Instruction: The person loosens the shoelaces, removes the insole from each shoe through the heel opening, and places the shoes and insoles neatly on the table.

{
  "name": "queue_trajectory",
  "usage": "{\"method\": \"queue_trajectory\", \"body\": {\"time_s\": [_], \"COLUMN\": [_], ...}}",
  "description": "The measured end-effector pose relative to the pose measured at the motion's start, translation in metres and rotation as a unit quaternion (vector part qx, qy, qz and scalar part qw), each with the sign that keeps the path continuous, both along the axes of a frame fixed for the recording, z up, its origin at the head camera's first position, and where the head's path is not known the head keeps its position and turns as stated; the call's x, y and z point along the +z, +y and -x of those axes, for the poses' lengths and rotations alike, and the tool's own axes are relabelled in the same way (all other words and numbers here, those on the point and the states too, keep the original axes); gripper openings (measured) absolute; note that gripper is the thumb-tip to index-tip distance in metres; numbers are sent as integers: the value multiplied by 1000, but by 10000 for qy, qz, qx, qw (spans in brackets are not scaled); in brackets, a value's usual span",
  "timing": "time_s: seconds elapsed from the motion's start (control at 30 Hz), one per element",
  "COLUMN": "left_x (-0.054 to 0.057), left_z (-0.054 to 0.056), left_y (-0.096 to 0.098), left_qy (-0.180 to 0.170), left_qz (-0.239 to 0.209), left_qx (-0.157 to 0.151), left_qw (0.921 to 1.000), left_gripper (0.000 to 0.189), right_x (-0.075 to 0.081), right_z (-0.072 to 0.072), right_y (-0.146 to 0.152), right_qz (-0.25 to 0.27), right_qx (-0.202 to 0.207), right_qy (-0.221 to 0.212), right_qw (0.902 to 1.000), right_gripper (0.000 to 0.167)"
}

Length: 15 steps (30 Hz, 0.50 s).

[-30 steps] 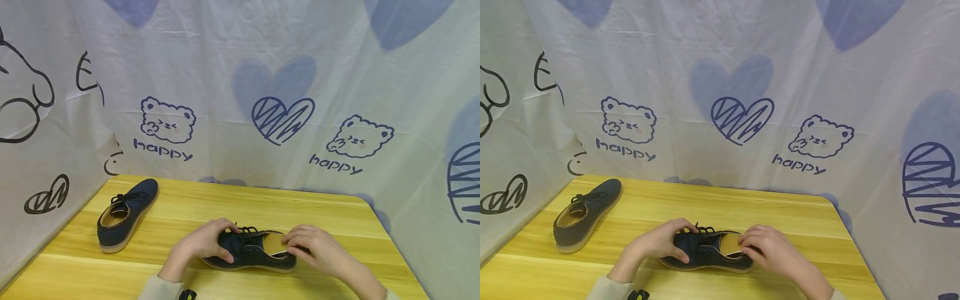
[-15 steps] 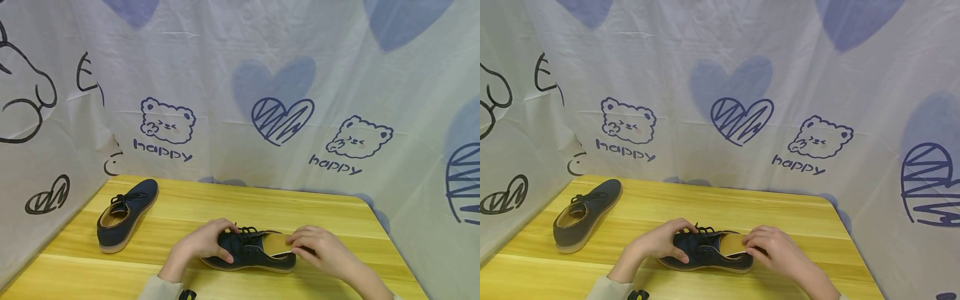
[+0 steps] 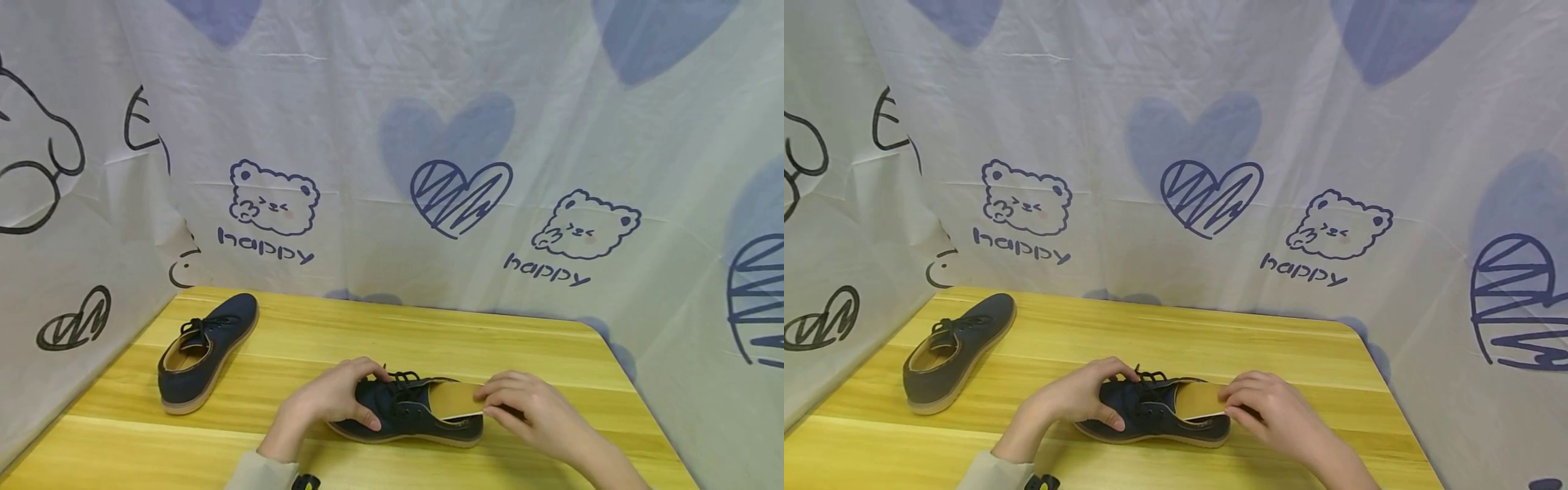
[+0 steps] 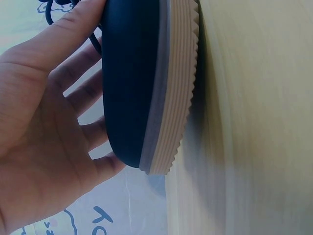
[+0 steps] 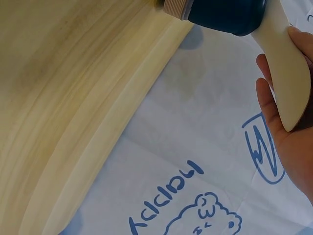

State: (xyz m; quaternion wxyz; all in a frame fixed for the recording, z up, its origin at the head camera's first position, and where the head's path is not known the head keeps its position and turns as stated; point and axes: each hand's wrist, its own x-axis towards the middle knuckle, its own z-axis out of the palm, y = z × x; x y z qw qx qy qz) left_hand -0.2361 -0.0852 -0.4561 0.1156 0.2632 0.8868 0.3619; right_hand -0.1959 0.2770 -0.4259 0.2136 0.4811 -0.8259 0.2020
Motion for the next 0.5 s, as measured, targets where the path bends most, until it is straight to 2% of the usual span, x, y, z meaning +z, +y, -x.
{"method": "queue_trajectory", "body": {"time_s": [0.5], "left_x": [0], "left_z": [0], "left_y": [1], "left_qy": [25], "left_qz": [6], "left_qx": [-37], "left_qw": [10000], "left_gripper": [62], "right_x": [-2], "right_z": [-4], "right_y": [11], "right_qz": [140], "right_qx": [-101], "right_qy": [54], "right_qw": [9998], "right_gripper": [26]}}
